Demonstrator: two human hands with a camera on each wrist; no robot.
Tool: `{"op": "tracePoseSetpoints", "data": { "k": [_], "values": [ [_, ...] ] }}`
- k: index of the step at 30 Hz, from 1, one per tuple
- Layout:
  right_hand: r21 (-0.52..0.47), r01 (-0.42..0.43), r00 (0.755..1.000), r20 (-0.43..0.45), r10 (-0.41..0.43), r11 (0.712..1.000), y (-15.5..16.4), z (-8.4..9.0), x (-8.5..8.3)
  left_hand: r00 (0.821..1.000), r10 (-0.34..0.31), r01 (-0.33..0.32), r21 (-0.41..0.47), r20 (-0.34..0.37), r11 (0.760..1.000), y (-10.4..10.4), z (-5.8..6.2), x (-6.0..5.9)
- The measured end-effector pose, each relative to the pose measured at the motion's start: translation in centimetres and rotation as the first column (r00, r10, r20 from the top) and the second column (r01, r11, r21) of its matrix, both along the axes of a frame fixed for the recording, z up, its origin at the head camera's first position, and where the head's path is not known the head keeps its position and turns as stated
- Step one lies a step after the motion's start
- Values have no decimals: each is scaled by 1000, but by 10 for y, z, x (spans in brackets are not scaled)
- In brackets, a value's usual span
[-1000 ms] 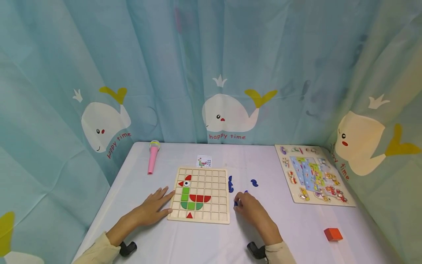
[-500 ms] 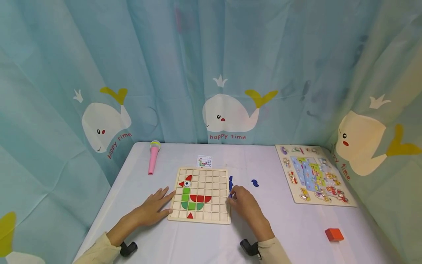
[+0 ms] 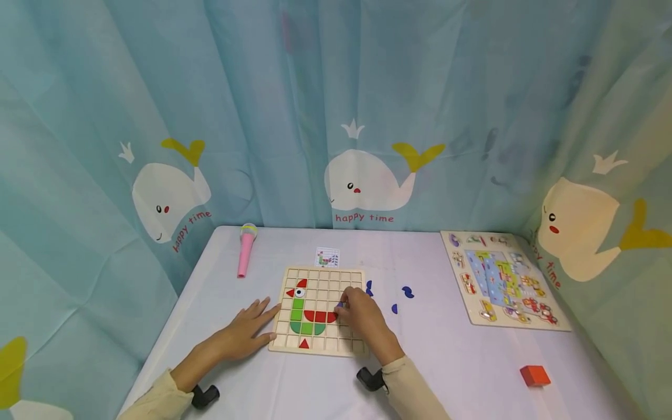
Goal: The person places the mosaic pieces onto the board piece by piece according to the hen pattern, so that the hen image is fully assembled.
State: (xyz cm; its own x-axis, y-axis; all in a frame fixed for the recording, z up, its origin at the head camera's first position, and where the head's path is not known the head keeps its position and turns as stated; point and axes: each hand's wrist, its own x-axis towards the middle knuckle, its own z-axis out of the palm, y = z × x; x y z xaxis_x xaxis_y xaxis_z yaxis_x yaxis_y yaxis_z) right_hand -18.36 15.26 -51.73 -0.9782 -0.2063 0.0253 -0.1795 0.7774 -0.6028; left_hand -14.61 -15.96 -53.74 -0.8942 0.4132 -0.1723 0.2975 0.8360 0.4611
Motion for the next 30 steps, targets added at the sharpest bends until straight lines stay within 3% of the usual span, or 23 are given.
{"op": "tracePoseSetpoints", "data": {
  "k": [10, 21, 30],
  "values": [
    [-28, -28, 995, 98, 31, 999, -6, -6, -8, 1000, -3, 3, 9, 2, 1000, 0, 1, 1],
    [-26, -38, 998, 53, 40, 999, -9, -8, -10, 1000, 2, -2, 15, 2, 1000, 0, 0, 0],
    [-22, -13, 997, 74, 15, 1000, -12, -8, -12, 1000, 6, -6, 13, -1, 1000, 0, 0, 0]
  ]
}}
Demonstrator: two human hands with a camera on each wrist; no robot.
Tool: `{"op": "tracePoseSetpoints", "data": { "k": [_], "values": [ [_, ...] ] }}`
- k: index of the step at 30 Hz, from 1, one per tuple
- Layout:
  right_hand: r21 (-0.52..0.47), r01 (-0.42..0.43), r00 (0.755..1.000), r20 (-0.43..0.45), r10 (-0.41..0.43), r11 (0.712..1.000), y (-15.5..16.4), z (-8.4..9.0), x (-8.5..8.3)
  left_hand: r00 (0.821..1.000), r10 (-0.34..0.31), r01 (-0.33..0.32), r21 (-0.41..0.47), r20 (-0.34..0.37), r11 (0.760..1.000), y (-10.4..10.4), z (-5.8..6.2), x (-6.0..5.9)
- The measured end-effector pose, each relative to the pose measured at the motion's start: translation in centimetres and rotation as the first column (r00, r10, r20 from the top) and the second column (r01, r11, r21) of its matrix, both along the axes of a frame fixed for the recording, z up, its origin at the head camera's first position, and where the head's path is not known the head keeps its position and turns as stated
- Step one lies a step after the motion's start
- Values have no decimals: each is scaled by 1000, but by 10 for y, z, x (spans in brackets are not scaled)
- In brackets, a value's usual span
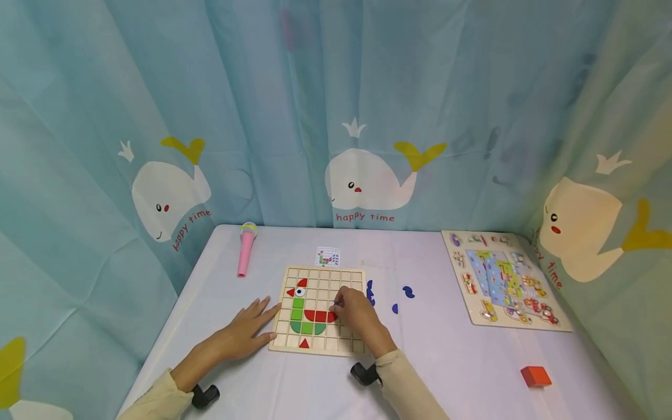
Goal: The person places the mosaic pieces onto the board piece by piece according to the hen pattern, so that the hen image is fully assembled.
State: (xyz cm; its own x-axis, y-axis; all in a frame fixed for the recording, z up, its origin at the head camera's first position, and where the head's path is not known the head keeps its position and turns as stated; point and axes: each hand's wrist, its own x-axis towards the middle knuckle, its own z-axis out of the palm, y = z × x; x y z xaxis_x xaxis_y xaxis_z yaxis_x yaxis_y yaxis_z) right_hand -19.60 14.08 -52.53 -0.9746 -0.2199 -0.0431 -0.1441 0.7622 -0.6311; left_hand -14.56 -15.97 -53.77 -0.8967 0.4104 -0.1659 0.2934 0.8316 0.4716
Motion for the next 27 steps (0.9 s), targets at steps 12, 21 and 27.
{"op": "tracePoseSetpoints", "data": {
  "k": [12, 21, 27],
  "values": [
    [-55, -25, 999, 30, 26, 998, -2, -2, -1, 1000, 2, -2, -3, 5, 1000, 0, 1, 0],
    [2, -14, 1000, -9, 14, 1000, -3, 1, -4, 1000, -1, 1, -10, 1, 1000, 0, 3, -1],
    [63, 85, 996, -12, -84, 994, 18, 7, -19, 1000, -9, 9, 1, 11, 1000, -1, 2, -1]
  ]
}}
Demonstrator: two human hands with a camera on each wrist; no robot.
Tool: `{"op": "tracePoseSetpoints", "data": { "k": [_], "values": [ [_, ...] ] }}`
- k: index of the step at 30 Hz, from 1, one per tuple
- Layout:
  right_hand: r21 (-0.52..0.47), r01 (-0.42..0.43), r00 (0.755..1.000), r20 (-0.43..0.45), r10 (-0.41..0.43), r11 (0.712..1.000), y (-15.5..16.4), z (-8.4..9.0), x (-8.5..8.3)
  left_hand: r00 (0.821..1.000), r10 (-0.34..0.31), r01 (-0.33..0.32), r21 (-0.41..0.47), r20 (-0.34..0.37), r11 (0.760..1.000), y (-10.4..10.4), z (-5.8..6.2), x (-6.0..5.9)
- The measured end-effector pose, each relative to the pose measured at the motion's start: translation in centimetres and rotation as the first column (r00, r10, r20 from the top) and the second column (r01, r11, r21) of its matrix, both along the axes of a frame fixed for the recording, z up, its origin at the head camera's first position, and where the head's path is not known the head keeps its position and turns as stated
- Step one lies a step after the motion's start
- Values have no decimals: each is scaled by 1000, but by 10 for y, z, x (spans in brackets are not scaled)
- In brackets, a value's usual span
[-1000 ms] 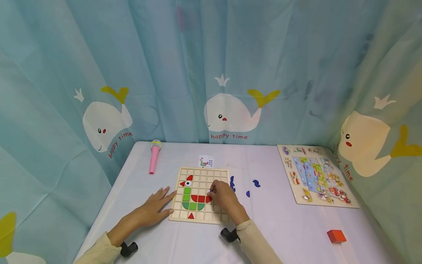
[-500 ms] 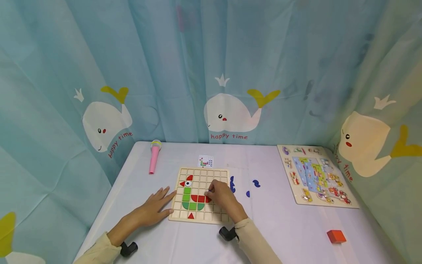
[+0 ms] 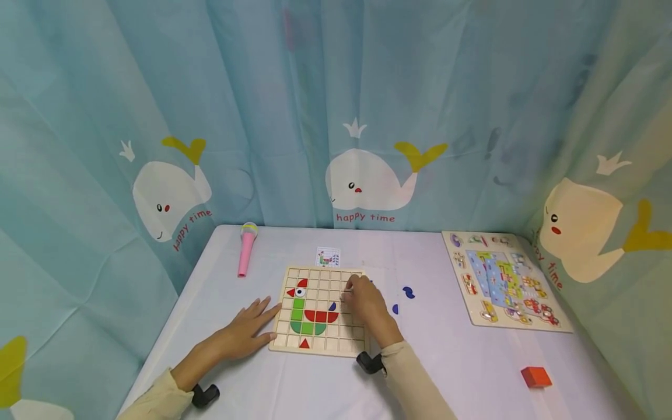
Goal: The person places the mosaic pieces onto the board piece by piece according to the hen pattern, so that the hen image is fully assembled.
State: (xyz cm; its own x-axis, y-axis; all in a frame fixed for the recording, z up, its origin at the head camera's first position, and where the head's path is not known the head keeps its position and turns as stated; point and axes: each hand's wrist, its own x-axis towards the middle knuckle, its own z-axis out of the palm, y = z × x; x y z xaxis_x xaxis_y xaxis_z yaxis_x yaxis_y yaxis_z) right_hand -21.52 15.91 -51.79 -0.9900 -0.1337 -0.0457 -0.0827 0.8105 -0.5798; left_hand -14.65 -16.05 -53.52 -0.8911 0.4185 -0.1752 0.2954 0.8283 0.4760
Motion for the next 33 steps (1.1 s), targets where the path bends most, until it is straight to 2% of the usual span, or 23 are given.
{"op": "tracePoseSetpoints", "data": {
  "k": [4, 8, 11, 16, 18, 20, 24, 25, 27, 33],
  "values": [
    [98, 72, 997, -20, -70, 993, 26, 4, -15, 1000, 2, -2, 2, 7, 1000, 0, 1, 1],
    [172, 84, 995, 36, -92, 982, 44, 3, -25, 1000, -3, 3, -10, 4, 1000, -1, -1, 0],
    [151, 46, 996, 68, -57, 987, 50, 1, -30, 1000, -5, 5, -12, 5, 1000, -2, -2, 0],
    [78, -9, 998, 63, 4, 997, 53, -1, -35, 1000, -9, 9, 13, -5, 1000, -2, -3, -1],
    [73, -15, 998, 54, 11, 997, 54, -2, -36, 1000, -15, 16, 31, -14, 999, -2, -5, -2],
    [78, -14, 999, 39, 11, 997, 53, -2, -36, 999, -28, 31, 52, -44, 998, -5, -13, -4],
    [67, 4, 1000, 11, -5, 998, 51, -3, -37, 998, -30, 35, 82, -58, 996, -5, -12, -3],
    [63, 16, 1000, 11, -17, 998, 51, -3, -37, 997, -35, 40, 85, -69, 996, -6, -15, -3],
    [58, 38, 999, 17, -39, 998, 51, -4, -38, 999, -23, 26, 77, -44, 997, -4, -6, -1],
    [74, 56, 998, 31, -59, 996, 53, -5, -39, 1000, -6, 6, 23, -10, 1000, -1, -2, -1]
  ]
}}
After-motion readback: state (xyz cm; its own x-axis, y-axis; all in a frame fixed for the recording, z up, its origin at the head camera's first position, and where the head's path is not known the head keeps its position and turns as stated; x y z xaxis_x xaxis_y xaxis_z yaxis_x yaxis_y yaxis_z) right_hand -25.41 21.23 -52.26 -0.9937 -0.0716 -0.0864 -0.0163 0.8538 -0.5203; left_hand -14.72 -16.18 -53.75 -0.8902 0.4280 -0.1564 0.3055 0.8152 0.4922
